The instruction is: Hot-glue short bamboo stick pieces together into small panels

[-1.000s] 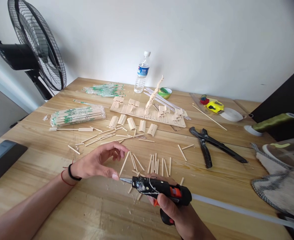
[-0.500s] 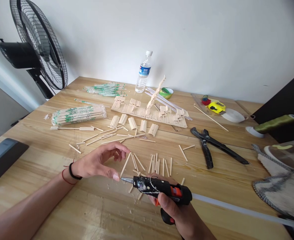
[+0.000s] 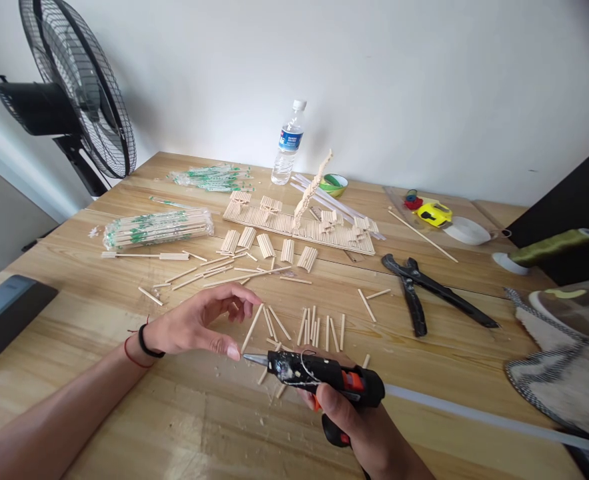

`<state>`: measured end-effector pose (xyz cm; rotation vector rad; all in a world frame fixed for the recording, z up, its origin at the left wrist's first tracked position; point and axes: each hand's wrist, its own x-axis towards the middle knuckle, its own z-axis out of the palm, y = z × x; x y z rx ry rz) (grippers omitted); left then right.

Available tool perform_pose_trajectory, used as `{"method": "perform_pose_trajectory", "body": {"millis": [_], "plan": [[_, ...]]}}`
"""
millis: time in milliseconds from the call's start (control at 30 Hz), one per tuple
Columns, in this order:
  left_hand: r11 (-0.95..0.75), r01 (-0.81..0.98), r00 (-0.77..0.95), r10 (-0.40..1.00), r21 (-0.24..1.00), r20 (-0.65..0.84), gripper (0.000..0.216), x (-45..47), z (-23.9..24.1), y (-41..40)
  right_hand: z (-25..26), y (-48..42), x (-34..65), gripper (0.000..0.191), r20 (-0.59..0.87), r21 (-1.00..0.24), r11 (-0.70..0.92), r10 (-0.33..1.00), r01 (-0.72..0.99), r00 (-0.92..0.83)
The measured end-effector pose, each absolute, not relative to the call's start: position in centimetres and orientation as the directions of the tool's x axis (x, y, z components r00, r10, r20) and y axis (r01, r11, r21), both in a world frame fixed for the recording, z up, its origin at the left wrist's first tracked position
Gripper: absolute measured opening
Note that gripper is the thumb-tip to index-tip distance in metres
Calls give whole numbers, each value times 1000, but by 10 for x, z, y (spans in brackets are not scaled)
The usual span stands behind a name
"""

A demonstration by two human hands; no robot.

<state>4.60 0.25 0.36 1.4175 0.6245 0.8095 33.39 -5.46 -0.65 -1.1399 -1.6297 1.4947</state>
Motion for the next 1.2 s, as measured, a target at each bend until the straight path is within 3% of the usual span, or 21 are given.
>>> {"method": "perform_pose_trajectory", "body": {"millis": [467, 1200], "plan": [[-23, -113, 606, 791, 993, 88, 63, 46, 4, 2, -13, -59, 338, 61, -154, -976, -84, 920, 201, -362], [-4, -114, 642, 763, 994, 77, 61, 46, 5, 1, -12, -51, 336, 55, -129, -990, -100, 928, 101, -349]]}}
